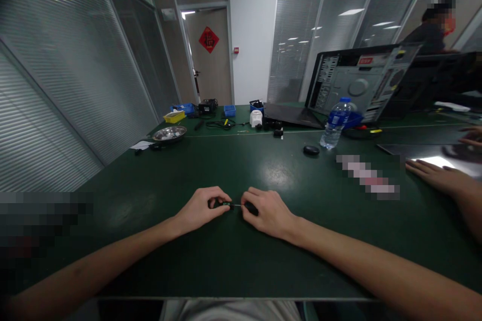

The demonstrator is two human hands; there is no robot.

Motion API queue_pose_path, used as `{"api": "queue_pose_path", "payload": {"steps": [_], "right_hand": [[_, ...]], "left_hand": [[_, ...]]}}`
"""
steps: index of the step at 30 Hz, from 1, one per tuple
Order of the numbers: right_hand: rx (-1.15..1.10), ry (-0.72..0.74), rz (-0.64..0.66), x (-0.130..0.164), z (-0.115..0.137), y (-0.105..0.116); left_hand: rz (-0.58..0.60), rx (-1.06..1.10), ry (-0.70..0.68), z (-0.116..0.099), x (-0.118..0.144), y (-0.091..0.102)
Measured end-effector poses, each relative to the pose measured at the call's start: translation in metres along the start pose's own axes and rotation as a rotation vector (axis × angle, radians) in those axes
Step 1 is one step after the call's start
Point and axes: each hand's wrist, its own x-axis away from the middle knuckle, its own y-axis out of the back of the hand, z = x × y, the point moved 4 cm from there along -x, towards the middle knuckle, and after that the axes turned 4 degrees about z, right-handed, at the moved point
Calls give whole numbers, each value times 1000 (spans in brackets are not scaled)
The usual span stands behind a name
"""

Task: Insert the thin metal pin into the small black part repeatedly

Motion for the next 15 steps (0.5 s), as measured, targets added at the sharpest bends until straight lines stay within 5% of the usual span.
{"api": "queue_pose_path", "payload": {"steps": [15], "right_hand": [[48, 55, 71, 0, 5, -5]], "left_hand": [[-19, 138, -93, -3, -1, -7]]}}
